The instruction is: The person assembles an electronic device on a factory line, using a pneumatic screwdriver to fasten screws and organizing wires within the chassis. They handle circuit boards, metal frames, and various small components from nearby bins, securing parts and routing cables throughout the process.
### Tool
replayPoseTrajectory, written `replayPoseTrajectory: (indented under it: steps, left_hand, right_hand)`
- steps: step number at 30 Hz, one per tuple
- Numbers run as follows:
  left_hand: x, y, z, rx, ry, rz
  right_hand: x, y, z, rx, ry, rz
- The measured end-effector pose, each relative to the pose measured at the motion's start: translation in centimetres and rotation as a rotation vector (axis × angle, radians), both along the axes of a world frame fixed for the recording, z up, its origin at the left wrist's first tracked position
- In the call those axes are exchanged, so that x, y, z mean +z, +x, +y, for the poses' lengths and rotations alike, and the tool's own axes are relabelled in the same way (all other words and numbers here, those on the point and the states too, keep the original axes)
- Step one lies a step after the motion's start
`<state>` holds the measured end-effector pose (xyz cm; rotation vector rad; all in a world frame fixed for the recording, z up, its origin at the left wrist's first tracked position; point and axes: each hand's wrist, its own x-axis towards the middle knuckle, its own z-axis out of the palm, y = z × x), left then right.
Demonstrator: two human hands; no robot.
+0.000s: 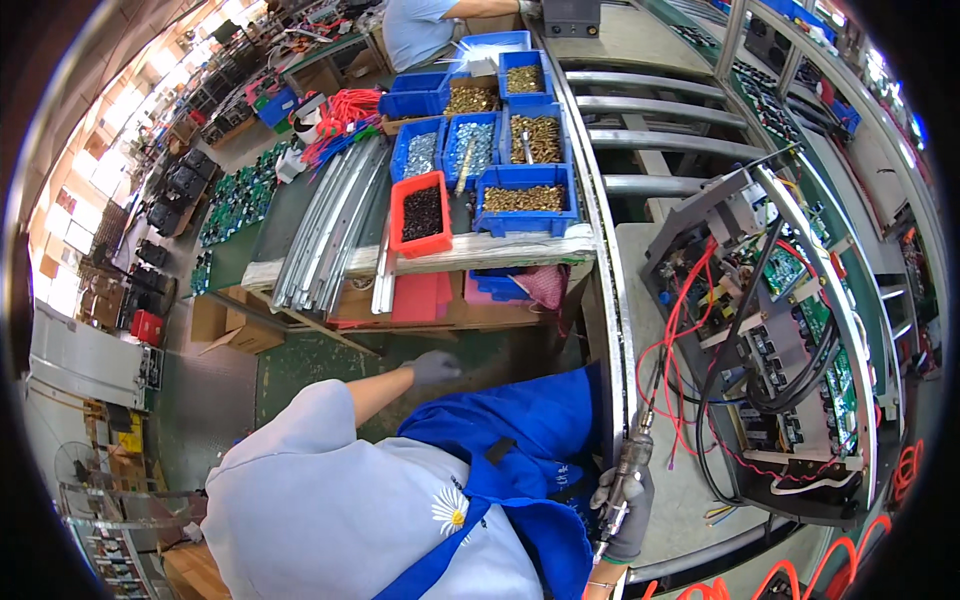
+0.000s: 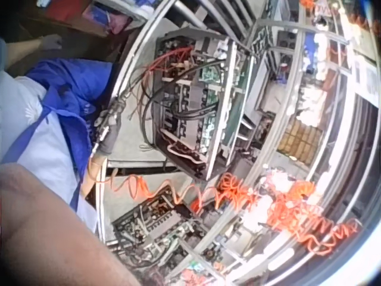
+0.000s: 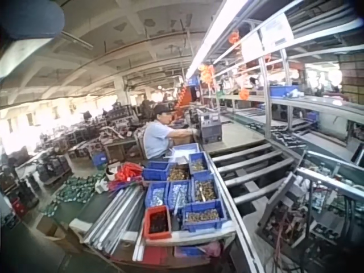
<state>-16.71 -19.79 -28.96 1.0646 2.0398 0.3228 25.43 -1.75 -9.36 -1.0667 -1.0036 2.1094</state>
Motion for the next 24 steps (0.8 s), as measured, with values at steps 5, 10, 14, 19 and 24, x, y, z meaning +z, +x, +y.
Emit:
replayPoseTrajectory:
  steps: [5, 10, 14, 19, 24]
  left_hand:
    - [-13.1, -1.7, -11.9, 0.018, -0.387, 0.05]
    - [-8.9, -1.7, -14.5, 0.097, -0.558, -0.063]
    - [-5.7, -3.7, -16.2, 0.109, -0.601, -0.063]
    - [-4.2, -4.9, -17.4, 0.116, -0.633, -0.084]
    - [-4.7, -5.0, -18.3, 0.122, -0.669, -0.127]
  right_hand:
    - [-1.6, 0.8, 0.8, 0.031, -0.064, 0.143]
    - [-0.3, 0.1, 0.3, -0.068, -0.047, 0.09]
    - [0.3, 0.0, 0.2, -0.05, -0.052, 0.089]
    - [-1.7, 0.8, 0.0, -0.002, -0.113, 0.24]
    - [-2.2, 1.2, 0.4, -0.04, -0.138, 0.29]
